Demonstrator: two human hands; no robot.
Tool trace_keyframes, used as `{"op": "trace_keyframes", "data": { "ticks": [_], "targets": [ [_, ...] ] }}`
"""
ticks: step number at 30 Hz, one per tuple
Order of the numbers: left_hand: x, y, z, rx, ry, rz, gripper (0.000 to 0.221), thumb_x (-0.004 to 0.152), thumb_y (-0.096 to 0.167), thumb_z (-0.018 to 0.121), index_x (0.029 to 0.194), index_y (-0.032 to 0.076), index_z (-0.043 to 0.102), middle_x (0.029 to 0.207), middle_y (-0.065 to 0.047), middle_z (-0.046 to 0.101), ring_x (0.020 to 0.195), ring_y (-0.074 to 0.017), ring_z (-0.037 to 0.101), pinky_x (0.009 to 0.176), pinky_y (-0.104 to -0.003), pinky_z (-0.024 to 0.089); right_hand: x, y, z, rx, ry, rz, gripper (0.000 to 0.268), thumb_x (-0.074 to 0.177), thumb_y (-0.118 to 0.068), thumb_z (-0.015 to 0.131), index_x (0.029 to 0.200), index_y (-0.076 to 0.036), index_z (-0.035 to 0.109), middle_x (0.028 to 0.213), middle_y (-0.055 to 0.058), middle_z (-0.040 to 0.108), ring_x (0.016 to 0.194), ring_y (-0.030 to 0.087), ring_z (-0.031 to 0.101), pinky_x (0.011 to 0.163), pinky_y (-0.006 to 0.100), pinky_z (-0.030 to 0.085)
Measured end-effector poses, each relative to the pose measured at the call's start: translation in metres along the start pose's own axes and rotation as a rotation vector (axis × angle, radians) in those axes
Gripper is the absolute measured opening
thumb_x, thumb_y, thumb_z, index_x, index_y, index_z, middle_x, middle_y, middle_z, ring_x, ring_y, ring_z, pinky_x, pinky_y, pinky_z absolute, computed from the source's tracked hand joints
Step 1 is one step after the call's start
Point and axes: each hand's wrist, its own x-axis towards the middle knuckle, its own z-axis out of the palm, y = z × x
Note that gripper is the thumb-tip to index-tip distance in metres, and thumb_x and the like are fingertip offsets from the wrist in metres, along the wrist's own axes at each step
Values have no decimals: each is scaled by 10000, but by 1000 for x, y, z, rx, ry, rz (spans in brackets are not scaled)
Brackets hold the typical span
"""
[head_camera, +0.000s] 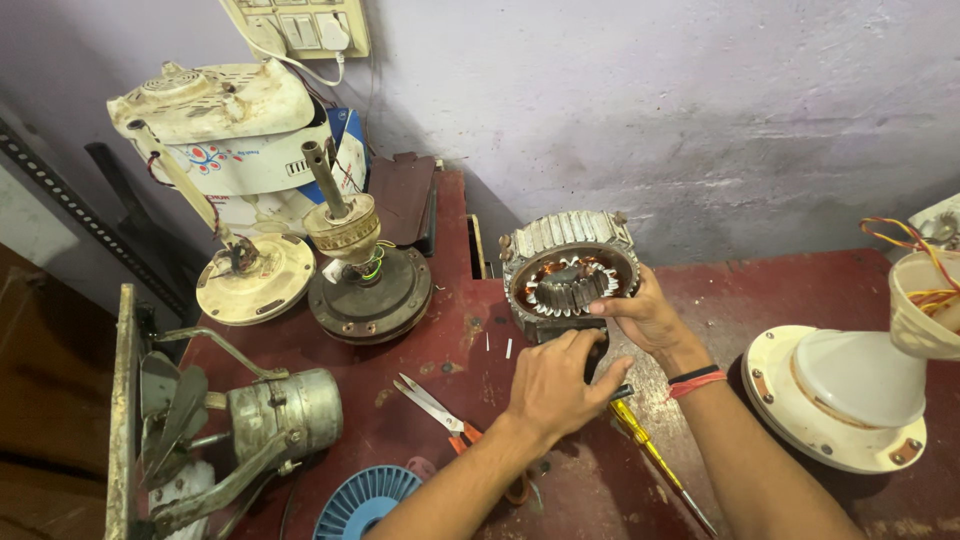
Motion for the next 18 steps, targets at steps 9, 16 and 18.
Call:
{"op": "trace_keyframes", "data": {
  "ticks": [9, 16, 18],
  "targets": [
    [-1, 9, 4, -73, -281, -208, 704, 868, 650, 629, 1140, 8, 726, 836, -151, 743, 794, -319, 738, 743, -440, 569, -1, 0, 6, -15, 33, 20, 676, 691, 41, 836, 1321, 34, 592, 1232, 129, 679, 1180, 228, 643, 1067, 411, 520],
    [-1, 7, 18, -254, -307, -327, 652, 851, 594, 703, 1159, 20, 726, 868, -121, 777, 814, -258, 764, 820, -389, 569, 0, -2, 10, -26, 28, 30, 694, 664, 21, 852, 1308, 0, 595, 1203, 114, 681, 1158, 222, 657, 1068, 418, 529],
    [-2, 3, 22, -403, -231, -321, 602, 854, 544, 738, 1131, 9, 735, 871, -101, 768, 826, -209, 767, 789, -354, 594, -1, -3, 9, 2, 32, 37, 670, 681, 30, 847, 1305, 15, 603, 1201, 118, 681, 1151, 224, 657, 1058, 417, 526]
  ]
}}
